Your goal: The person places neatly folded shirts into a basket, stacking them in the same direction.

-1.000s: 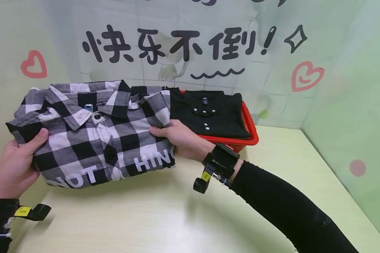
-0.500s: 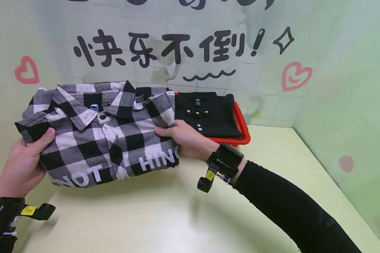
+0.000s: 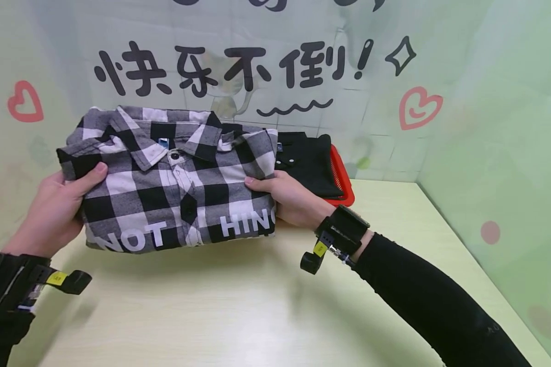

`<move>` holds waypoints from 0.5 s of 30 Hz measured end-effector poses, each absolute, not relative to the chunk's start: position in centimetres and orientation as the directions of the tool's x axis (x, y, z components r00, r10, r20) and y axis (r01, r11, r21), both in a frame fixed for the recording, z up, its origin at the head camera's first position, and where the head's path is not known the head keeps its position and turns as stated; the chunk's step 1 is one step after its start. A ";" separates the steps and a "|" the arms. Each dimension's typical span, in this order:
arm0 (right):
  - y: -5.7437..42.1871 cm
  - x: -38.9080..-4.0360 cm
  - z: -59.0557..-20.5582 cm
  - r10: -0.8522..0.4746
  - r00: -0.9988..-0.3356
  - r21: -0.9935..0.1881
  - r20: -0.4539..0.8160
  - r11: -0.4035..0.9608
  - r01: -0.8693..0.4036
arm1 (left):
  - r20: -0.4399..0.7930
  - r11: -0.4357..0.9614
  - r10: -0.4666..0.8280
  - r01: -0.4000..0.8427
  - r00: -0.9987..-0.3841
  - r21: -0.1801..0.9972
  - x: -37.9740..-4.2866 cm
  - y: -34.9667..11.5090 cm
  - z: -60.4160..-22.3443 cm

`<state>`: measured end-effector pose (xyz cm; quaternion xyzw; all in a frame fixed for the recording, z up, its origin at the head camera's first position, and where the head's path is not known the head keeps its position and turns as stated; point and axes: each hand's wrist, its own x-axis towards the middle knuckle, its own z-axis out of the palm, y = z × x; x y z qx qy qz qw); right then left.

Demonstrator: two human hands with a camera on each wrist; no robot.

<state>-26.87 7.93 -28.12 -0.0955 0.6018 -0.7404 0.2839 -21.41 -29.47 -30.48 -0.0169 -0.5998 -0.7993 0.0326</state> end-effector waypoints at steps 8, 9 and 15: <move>10.2 -27.9 -27.6 -0.493 -0.851 -0.952 -0.182 -0.126 0.277 | 0.027 -0.167 -0.001 0.027 -1.000 0.986 -23.0 -27.0 -28.6; 10.5 -28.1 -27.6 -0.484 -0.856 -0.953 -0.179 -0.131 0.274 | 0.023 -0.141 -0.004 0.024 -1.000 0.990 -23.3 -26.6 -28.4; 12.6 -29.2 -27.7 -0.422 -0.888 -0.953 -0.181 -0.148 0.264 | -0.019 -0.005 -0.007 -0.019 -1.000 1.000 -25.2 -23.9 -27.2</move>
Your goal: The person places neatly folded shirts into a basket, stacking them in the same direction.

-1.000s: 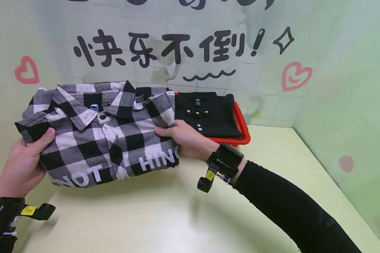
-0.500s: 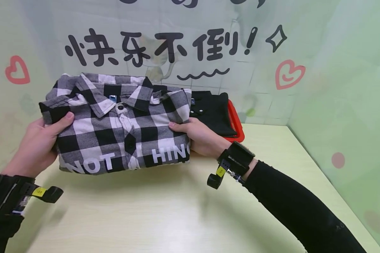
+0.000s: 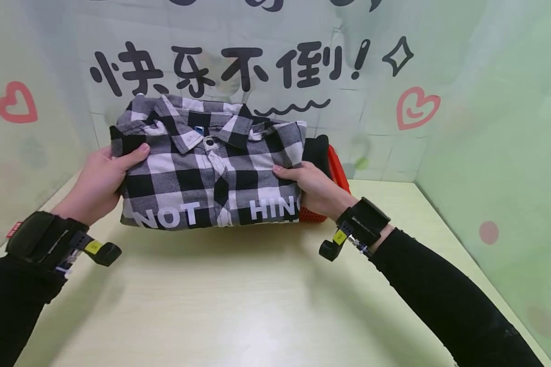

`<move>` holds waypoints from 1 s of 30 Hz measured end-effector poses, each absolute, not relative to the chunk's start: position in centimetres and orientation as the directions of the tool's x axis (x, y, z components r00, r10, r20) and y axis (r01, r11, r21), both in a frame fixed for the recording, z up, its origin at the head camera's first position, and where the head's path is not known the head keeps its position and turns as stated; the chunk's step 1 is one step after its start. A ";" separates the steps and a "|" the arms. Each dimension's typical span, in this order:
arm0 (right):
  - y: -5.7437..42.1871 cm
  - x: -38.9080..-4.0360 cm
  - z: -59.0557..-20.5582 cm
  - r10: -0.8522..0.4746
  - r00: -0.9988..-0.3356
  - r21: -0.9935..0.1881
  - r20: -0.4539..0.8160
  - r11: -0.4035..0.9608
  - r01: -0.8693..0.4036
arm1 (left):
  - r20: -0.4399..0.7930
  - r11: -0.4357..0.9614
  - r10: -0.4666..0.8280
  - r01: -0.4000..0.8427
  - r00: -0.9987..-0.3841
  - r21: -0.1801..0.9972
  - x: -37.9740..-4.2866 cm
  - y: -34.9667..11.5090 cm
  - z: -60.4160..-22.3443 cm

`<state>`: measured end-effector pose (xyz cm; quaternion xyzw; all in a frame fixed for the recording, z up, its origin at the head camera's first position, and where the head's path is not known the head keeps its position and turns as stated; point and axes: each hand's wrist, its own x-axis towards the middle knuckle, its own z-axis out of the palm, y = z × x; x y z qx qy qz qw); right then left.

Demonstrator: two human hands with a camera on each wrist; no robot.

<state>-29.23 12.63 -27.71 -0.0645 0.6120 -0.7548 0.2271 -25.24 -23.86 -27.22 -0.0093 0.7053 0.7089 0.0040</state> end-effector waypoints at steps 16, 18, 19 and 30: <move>18.3 -34.1 -27.2 -0.167 -0.950 -0.947 -0.263 -0.145 0.287 | -0.097 0.170 -0.001 -0.096 -0.995 0.981 -32.2 -15.6 -24.8; 18.7 -34.6 -27.0 -0.144 -0.949 -0.945 -0.281 -0.128 0.300 | -0.103 0.202 -0.006 -0.102 -0.995 0.974 -32.9 -14.9 -24.5; 18.9 -34.8 -26.9 -0.137 -0.948 -0.946 -0.288 -0.116 0.304 | -0.106 0.218 -0.007 -0.105 -0.994 0.970 -33.3 -14.6 -24.4; 19.6 -36.7 -26.7 0.014 -0.933 -0.931 -0.359 0.065 0.359 | -0.151 0.380 0.027 -0.130 -0.988 0.916 -36.1 -11.4 -24.8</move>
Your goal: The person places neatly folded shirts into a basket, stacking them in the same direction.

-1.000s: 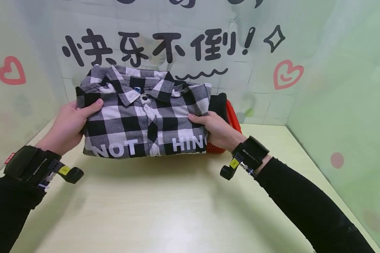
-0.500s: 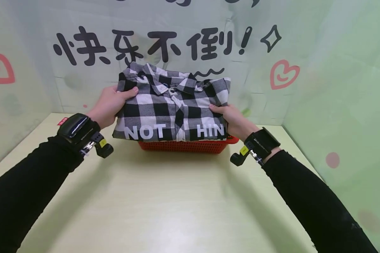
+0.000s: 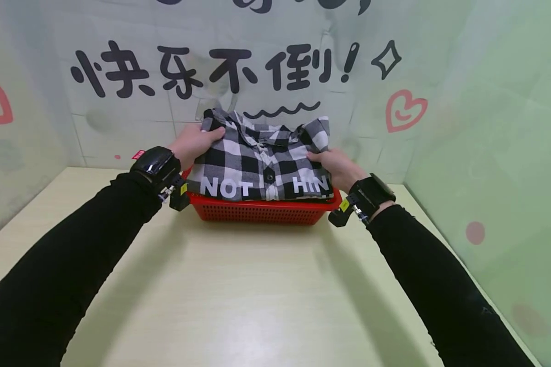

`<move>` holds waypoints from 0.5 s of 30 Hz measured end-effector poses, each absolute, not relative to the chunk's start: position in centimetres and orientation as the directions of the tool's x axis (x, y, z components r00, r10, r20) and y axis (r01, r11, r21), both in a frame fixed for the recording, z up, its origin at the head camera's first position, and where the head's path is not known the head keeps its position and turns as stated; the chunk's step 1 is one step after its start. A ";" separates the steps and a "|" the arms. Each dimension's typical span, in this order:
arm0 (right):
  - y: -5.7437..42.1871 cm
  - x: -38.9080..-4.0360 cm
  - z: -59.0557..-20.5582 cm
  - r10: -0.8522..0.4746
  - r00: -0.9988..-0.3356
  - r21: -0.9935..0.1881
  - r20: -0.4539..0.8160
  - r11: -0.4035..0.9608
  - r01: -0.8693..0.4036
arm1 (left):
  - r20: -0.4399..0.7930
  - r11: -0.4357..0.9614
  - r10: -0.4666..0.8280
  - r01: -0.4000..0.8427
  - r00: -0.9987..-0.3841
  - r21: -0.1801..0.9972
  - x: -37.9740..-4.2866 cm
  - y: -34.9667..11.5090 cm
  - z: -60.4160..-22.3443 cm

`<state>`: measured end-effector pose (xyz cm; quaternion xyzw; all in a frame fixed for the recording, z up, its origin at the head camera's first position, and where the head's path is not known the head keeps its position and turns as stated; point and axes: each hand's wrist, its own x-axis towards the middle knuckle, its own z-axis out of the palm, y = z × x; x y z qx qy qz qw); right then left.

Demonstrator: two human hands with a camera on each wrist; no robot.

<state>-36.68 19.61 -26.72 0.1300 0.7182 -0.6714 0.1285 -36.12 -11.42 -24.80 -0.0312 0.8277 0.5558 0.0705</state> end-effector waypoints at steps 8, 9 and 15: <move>19.7 -37.2 -27.3 0.048 -0.927 -0.919 -0.373 0.122 0.376 | -0.146 0.401 0.069 -0.107 -0.987 0.910 -37.0 -10.9 -25.4; 19.8 -37.3 -27.3 0.050 -0.927 -0.919 -0.371 0.126 0.374 | -0.148 0.403 0.073 -0.106 -0.986 0.909 -37.1 -10.9 -25.5; 19.7 -37.6 -27.5 0.052 -0.928 -0.910 -0.370 0.181 0.373 | -0.204 0.428 0.108 -0.140 -0.973 0.893 -37.4 -11.7 -25.9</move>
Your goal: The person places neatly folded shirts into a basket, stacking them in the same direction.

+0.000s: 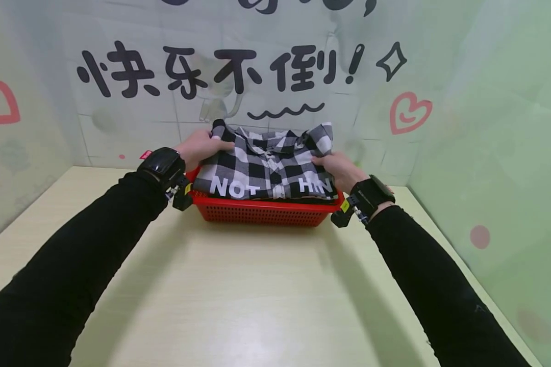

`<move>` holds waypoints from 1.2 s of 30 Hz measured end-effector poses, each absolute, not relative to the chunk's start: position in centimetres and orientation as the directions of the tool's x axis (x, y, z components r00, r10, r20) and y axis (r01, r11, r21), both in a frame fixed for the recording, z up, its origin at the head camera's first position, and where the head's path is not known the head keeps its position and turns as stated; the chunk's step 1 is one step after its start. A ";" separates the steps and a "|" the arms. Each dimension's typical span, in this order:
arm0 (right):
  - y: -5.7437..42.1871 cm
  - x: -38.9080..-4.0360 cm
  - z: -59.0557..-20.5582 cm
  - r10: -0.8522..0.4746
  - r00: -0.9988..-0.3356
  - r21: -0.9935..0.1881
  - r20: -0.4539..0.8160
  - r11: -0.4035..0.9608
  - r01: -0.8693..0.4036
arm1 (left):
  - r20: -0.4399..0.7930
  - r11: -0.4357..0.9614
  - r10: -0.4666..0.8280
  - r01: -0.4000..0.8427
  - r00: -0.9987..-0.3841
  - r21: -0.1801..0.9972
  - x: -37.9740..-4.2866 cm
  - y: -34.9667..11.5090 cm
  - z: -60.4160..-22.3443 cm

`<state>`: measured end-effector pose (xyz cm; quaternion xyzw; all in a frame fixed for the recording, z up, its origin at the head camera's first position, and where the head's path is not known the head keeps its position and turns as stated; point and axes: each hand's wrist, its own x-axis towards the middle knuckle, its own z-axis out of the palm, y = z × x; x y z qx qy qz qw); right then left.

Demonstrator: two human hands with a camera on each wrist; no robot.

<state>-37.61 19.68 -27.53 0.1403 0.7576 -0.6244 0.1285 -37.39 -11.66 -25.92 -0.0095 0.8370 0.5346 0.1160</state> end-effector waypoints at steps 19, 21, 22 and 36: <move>20.9 -37.4 -27.8 -0.013 -0.867 -0.862 -0.497 0.125 0.492 | -0.336 0.520 0.066 -0.255 -0.940 0.815 -37.2 -12.6 -26.7; 20.9 -37.3 -27.8 -0.012 -0.868 -0.862 -0.497 0.118 0.492 | -0.333 0.528 0.067 -0.250 -0.941 0.812 -37.3 -12.6 -26.8; 20.9 -37.2 -27.8 -0.013 -0.868 -0.863 -0.497 0.117 0.492 | -0.332 0.535 0.067 -0.246 -0.941 0.808 -37.3 -12.6 -26.9; 21.1 -35.5 -27.0 -0.147 -0.862 -0.872 -0.486 0.143 0.468 | -0.342 0.532 0.088 -0.246 -0.936 0.810 -36.8 -12.4 -27.1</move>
